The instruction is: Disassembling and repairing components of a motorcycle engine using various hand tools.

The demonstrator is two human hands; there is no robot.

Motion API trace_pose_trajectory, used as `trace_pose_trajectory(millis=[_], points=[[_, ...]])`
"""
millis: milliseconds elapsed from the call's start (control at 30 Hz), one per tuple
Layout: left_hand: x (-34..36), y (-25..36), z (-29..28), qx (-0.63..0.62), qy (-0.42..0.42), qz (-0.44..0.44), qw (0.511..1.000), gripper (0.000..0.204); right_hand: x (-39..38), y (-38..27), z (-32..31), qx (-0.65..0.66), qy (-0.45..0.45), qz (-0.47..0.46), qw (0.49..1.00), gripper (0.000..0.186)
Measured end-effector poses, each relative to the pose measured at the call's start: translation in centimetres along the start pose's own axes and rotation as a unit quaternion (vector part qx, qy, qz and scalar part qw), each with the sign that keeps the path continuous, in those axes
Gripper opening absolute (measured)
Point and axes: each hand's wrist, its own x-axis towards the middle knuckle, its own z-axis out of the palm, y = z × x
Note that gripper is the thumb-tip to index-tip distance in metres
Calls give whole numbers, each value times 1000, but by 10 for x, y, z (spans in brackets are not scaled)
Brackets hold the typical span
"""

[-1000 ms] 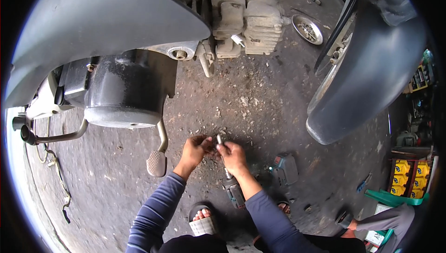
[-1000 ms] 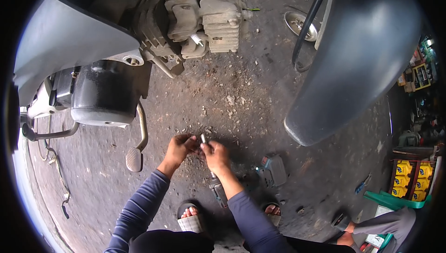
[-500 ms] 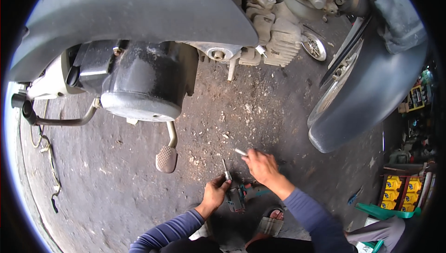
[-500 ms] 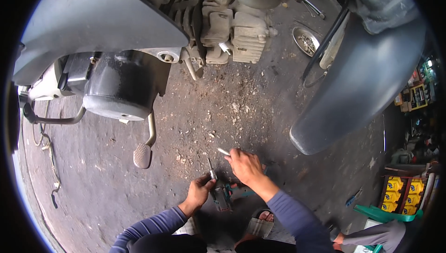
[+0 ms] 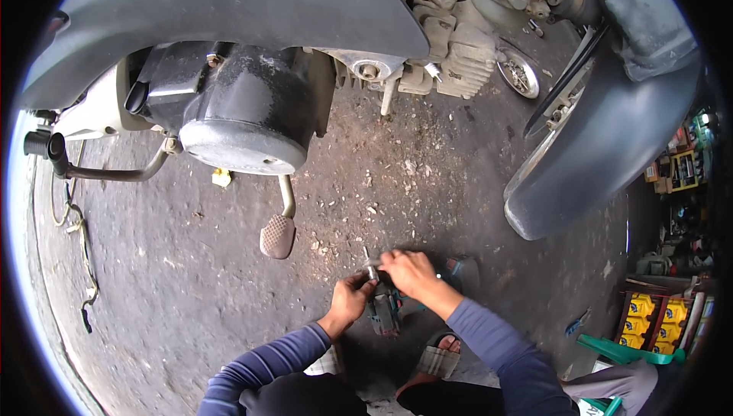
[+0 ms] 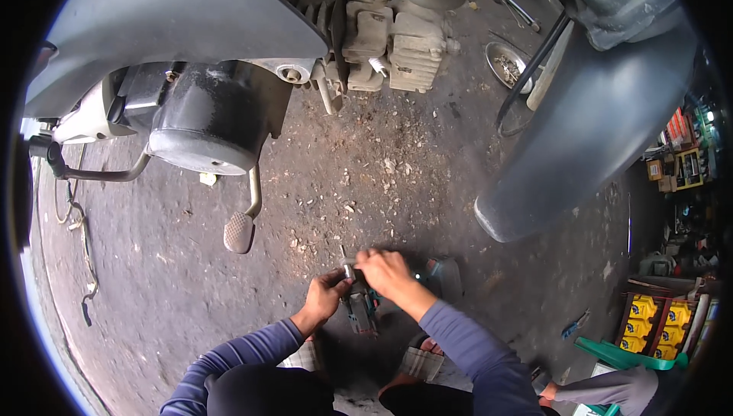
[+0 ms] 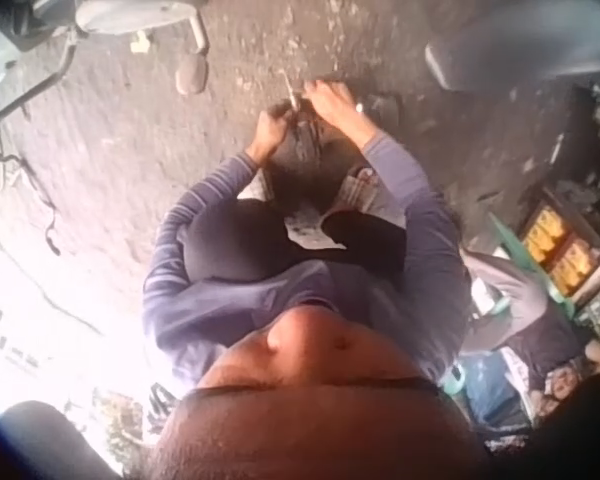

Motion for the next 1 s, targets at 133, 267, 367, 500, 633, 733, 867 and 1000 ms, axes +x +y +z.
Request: trace_pose_trajectory(millis=[133,267,367,500,633,733,867,1000], points=[[-20,17,-15,46,23,-28,998,35,9,-25,-86,194,287,66,936,14],[-6,15,-16,-27,9,-11,1000,34,-3,-37,-98,654,173,-37,736,23],[-7,19,-3,-11,-25,-17,999,33,10,20,-37,127,-29,48,990,30],[-7,11,-22,-32,-9,-8,999,32,5,8,-75,435,-15,72,897,33],[-5,19,-21,2,-13,-20,1000,33,2,-3,-113,814,-58,-263,515,34],[-1,16,-15,13,-27,-3,1000,32,19,19,-54,542,-155,18,826,35],[-5,16,-25,30,-24,8,999,31,18,5,-47,281,-87,172,940,36],[-23,72,-40,339,-50,118,932,28,15,-9,-76,284,142,160,935,30]])
